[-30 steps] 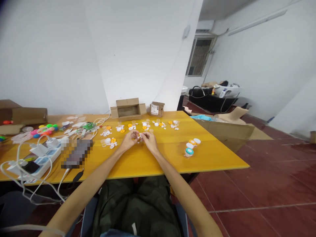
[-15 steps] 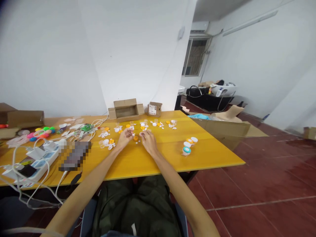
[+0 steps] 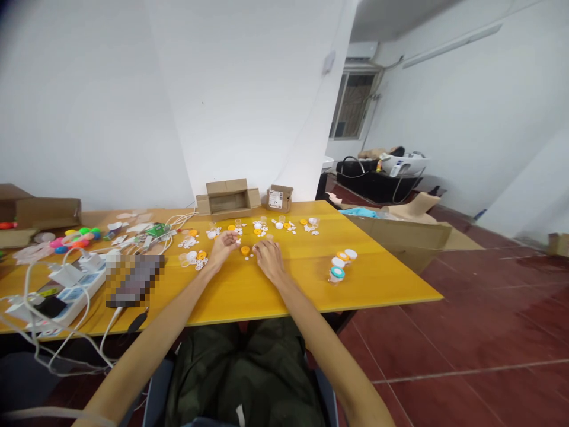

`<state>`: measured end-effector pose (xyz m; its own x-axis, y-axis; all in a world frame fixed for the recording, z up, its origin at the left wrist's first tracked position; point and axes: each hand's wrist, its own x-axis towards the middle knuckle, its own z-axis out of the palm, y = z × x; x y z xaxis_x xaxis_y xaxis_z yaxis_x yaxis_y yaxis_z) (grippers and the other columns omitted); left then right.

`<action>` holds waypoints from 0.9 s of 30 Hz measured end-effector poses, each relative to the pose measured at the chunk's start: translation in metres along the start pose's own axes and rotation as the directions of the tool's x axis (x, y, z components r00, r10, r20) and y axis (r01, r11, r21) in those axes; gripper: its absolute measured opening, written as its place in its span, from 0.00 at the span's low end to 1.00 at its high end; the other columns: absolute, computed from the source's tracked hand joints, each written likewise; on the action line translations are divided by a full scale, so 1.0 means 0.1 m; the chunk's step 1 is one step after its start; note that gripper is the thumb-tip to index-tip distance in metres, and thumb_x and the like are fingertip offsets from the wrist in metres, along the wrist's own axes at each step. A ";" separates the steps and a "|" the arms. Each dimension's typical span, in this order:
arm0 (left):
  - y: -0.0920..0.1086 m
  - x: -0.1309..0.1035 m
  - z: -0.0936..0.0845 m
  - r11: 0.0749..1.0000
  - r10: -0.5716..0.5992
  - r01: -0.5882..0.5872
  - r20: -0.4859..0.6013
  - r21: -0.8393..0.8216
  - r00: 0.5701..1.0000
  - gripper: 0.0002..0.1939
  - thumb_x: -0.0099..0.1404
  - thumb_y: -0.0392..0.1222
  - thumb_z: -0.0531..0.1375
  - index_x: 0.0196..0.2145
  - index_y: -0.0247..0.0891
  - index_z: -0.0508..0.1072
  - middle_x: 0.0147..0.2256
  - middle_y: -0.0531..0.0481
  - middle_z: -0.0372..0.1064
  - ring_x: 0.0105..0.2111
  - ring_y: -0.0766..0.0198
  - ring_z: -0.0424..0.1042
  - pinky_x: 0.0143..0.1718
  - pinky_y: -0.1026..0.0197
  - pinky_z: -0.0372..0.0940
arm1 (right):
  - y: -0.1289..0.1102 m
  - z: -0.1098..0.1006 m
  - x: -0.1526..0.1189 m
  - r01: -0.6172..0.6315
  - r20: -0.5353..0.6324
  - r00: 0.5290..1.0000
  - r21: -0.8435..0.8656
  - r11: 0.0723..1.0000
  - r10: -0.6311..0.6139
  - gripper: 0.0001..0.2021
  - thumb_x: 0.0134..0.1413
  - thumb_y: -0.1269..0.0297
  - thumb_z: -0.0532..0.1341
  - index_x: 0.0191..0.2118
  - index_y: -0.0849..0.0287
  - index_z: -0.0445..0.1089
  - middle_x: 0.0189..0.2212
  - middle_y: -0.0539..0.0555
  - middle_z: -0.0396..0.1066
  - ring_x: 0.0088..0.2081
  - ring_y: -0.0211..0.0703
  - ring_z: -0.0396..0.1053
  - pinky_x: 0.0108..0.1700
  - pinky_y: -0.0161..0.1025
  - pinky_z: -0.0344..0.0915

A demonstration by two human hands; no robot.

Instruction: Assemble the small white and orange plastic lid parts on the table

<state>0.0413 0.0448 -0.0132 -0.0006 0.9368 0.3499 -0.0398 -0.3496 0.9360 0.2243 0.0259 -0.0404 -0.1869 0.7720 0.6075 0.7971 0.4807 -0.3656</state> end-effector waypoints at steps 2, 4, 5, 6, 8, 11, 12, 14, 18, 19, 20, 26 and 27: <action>0.00 -0.01 0.00 1.000 0.001 -0.001 0.014 0.000 1.000 0.14 0.47 0.31 0.68 0.32 0.39 0.73 0.29 0.54 0.72 0.32 0.66 0.73 0.40 0.61 0.71 | 0.01 0.02 0.01 -0.004 0.031 1.000 -0.014 1.000 0.005 0.09 0.61 0.68 0.59 0.32 0.51 0.75 0.36 0.56 0.79 0.42 0.50 0.71 0.44 0.44 0.61; 0.00 -0.02 0.00 1.000 0.001 -0.001 0.036 0.005 0.999 0.13 0.48 0.32 0.68 0.33 0.39 0.73 0.30 0.54 0.71 0.33 0.65 0.74 0.40 0.60 0.71 | 0.01 0.04 0.02 -0.011 0.053 0.999 -0.019 1.000 0.012 0.11 0.62 0.67 0.59 0.30 0.51 0.75 0.35 0.56 0.79 0.42 0.51 0.70 0.44 0.44 0.60; 0.00 -0.02 0.00 1.000 0.000 -0.001 0.047 0.010 0.999 0.13 0.48 0.32 0.68 0.33 0.39 0.73 0.30 0.54 0.71 0.33 0.65 0.74 0.40 0.60 0.71 | 0.01 0.04 0.02 -0.014 0.056 0.998 -0.017 1.000 0.015 0.11 0.62 0.67 0.58 0.30 0.51 0.76 0.34 0.56 0.79 0.42 0.51 0.70 0.44 0.44 0.60; 0.00 -0.03 0.00 1.000 -0.001 0.001 0.058 0.014 0.998 0.14 0.48 0.32 0.68 0.33 0.39 0.72 0.30 0.54 0.71 0.33 0.65 0.74 0.41 0.60 0.71 | 0.00 0.03 0.02 -0.015 0.052 0.999 -0.012 1.000 0.015 0.11 0.63 0.67 0.58 0.31 0.51 0.76 0.35 0.56 0.79 0.43 0.51 0.70 0.44 0.44 0.60; -0.01 -0.03 0.00 1.000 -0.004 0.003 0.076 0.022 0.997 0.14 0.48 0.33 0.68 0.33 0.39 0.72 0.30 0.54 0.70 0.34 0.65 0.74 0.41 0.60 0.71 | -0.01 0.00 0.02 -0.003 0.023 1.000 0.007 1.000 0.003 0.10 0.63 0.67 0.58 0.32 0.51 0.76 0.36 0.56 0.79 0.44 0.52 0.69 0.43 0.44 0.60; -0.01 -0.03 0.02 0.999 -0.004 0.000 0.109 0.037 0.994 0.14 0.48 0.33 0.69 0.33 0.39 0.72 0.29 0.55 0.70 0.33 0.65 0.74 0.40 0.60 0.71 | -0.06 -0.05 0.03 0.024 -0.032 0.999 0.055 0.998 -0.023 0.09 0.63 0.67 0.58 0.35 0.51 0.76 0.37 0.57 0.78 0.45 0.52 0.69 0.44 0.44 0.61; -0.02 -0.03 0.03 0.999 -0.002 -0.003 0.123 0.042 0.992 0.15 0.48 0.33 0.69 0.33 0.39 0.72 0.29 0.55 0.70 0.33 0.65 0.73 0.39 0.61 0.71 | -0.08 -0.07 0.03 0.029 -0.043 0.999 0.078 0.997 -0.025 0.09 0.63 0.67 0.58 0.36 0.52 0.76 0.38 0.57 0.78 0.45 0.52 0.69 0.44 0.44 0.62; -0.02 -0.04 0.05 0.999 0.001 -0.009 0.157 0.051 0.988 0.15 0.48 0.34 0.70 0.33 0.39 0.72 0.29 0.55 0.70 0.31 0.65 0.73 0.37 0.62 0.71 | -0.12 -0.09 0.04 0.031 -0.051 0.998 0.133 0.991 -0.024 0.09 0.62 0.67 0.58 0.37 0.53 0.76 0.38 0.57 0.77 0.44 0.51 0.70 0.46 0.44 0.63; -0.02 -0.09 0.11 0.996 0.023 -0.040 0.223 0.074 0.975 0.15 0.50 0.37 0.71 0.34 0.39 0.71 0.28 0.55 0.69 0.29 0.67 0.72 0.34 0.64 0.69 | -0.18 -0.10 0.06 0.021 -0.032 0.999 0.253 0.967 -0.013 0.07 0.60 0.68 0.59 0.35 0.54 0.75 0.37 0.55 0.77 0.41 0.48 0.71 0.45 0.42 0.64; -0.01 -0.10 0.13 0.995 0.036 -0.057 0.236 0.083 0.971 0.15 0.50 0.37 0.71 0.35 0.39 0.71 0.28 0.55 0.69 0.29 0.67 0.72 0.33 0.64 0.68 | -0.19 -0.09 0.06 0.018 -0.023 1.000 0.277 0.961 -0.012 0.07 0.60 0.68 0.59 0.34 0.54 0.74 0.35 0.54 0.77 0.39 0.47 0.71 0.45 0.41 0.65; -0.01 -0.12 0.14 0.993 0.052 -0.076 0.247 0.092 0.968 0.15 0.51 0.38 0.71 0.35 0.39 0.71 0.28 0.55 0.69 0.29 0.67 0.72 0.33 0.64 0.68 | -0.20 -0.09 0.06 0.014 -0.014 1.000 0.298 0.954 -0.010 0.07 0.60 0.68 0.59 0.33 0.54 0.74 0.34 0.54 0.76 0.38 0.47 0.72 0.44 0.41 0.65; 0.03 -0.17 0.18 0.972 0.148 -0.191 0.276 0.135 0.950 0.11 0.56 0.40 0.69 0.35 0.39 0.72 0.30 0.53 0.71 0.29 0.66 0.72 0.33 0.64 0.68 | -0.19 -0.07 0.06 -0.029 -0.002 0.999 0.387 0.922 0.033 0.06 0.58 0.66 0.60 0.30 0.53 0.73 0.31 0.53 0.76 0.37 0.46 0.72 0.42 0.40 0.66; 0.03 -0.18 0.18 0.969 0.156 -0.201 0.276 0.142 0.948 0.11 0.56 0.39 0.69 0.35 0.39 0.72 0.31 0.53 0.72 0.29 0.66 0.72 0.34 0.64 0.68 | -0.18 -0.07 0.06 -0.032 -0.004 0.999 0.395 0.918 0.037 0.07 0.58 0.66 0.60 0.30 0.53 0.73 0.31 0.53 0.76 0.36 0.46 0.72 0.42 0.40 0.66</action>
<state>0.0590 0.0272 -0.0160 0.2692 0.8301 0.4883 0.1033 -0.5290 0.8423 0.2124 0.0191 -0.0252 -0.1553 0.7876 0.5963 0.5111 0.5806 -0.6338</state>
